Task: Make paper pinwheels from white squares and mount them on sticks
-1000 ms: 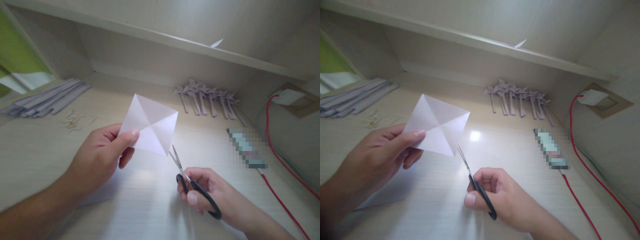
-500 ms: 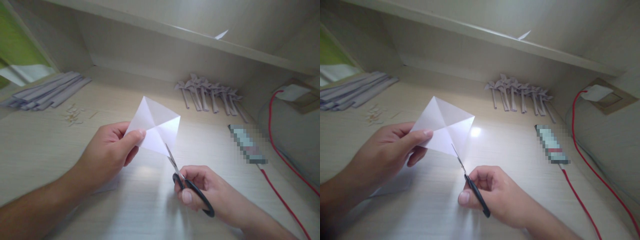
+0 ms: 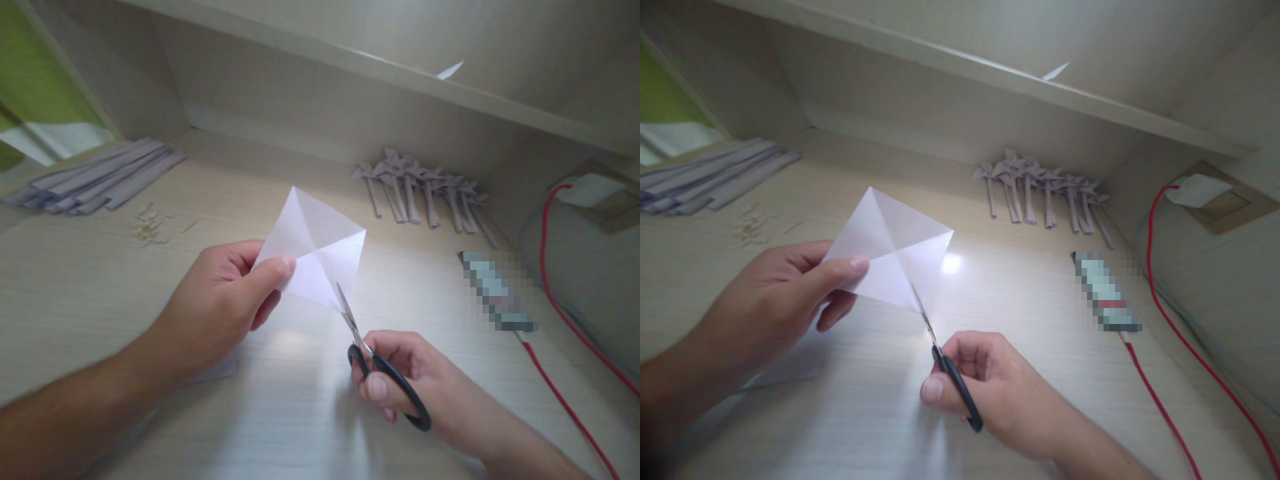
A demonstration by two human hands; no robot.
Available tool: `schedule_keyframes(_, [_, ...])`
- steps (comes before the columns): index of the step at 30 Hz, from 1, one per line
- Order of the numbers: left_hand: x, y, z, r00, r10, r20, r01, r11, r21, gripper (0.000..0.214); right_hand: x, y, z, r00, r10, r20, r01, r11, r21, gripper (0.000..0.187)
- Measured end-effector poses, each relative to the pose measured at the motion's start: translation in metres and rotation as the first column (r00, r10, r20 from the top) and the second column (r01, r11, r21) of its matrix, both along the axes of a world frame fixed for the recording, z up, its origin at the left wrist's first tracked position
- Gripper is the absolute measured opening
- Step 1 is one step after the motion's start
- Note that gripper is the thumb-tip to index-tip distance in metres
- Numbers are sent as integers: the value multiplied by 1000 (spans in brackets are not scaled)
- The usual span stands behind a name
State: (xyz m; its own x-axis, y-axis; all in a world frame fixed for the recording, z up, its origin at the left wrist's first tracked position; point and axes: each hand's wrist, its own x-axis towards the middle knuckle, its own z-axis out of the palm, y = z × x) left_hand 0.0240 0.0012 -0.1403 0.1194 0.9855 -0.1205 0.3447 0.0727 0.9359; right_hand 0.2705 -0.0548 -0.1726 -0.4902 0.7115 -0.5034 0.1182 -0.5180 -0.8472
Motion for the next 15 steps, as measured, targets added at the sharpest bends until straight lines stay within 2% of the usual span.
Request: schedule_keyframes(15, [-1, -1, 0, 1000, -18, 3, 18, 999, 35, 47, 0, 0, 2, 1000, -1, -2, 1, 1000, 8, 48])
